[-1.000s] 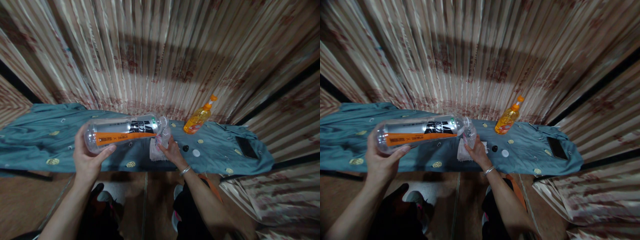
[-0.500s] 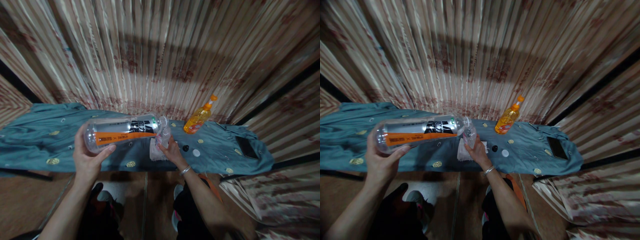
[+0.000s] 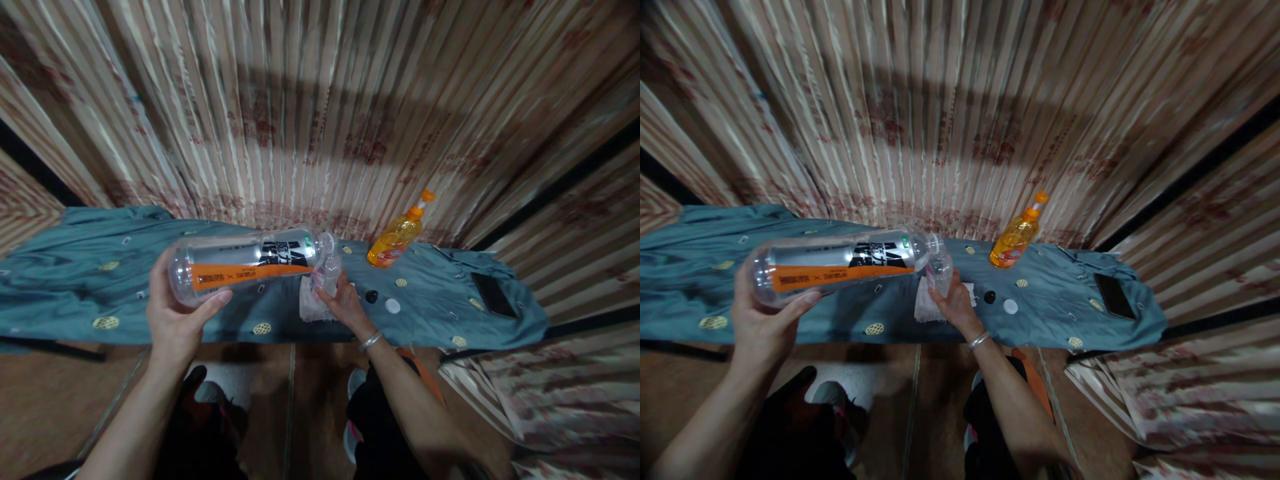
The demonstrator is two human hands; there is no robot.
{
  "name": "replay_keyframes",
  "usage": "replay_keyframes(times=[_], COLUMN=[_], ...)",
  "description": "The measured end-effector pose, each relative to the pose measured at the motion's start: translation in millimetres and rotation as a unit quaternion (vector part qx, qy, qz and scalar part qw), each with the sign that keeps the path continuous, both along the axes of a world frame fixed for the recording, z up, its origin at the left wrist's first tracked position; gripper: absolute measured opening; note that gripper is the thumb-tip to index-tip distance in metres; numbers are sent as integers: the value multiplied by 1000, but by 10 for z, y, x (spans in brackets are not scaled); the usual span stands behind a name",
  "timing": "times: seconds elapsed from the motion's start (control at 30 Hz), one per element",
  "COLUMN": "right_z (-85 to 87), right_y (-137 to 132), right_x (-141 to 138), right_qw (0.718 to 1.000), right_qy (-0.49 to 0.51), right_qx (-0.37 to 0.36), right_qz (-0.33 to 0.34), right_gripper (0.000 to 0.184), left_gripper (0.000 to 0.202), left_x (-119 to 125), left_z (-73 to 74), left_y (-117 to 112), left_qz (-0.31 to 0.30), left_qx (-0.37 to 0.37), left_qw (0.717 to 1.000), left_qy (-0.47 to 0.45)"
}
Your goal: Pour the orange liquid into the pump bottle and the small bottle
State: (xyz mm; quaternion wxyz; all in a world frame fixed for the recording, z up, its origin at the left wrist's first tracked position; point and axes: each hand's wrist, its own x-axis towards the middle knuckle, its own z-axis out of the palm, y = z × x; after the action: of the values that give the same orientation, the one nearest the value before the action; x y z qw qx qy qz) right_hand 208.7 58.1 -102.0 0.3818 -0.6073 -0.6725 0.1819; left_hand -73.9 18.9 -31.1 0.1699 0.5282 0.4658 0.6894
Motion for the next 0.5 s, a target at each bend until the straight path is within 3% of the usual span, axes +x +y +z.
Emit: replay_keyframes(times=[0.5], right_z=[-19], right_y=[9], right_x=[-19], right_qw=[1000], right_qy=[0], right_qx=[-1], right_qz=[-15], right_gripper=[54], left_gripper=[93], left_x=[-11], left_z=[-32], left_y=[12], left_qz=[-3], left_qx=[-4], left_qw=[1000], left_qy=[-4])
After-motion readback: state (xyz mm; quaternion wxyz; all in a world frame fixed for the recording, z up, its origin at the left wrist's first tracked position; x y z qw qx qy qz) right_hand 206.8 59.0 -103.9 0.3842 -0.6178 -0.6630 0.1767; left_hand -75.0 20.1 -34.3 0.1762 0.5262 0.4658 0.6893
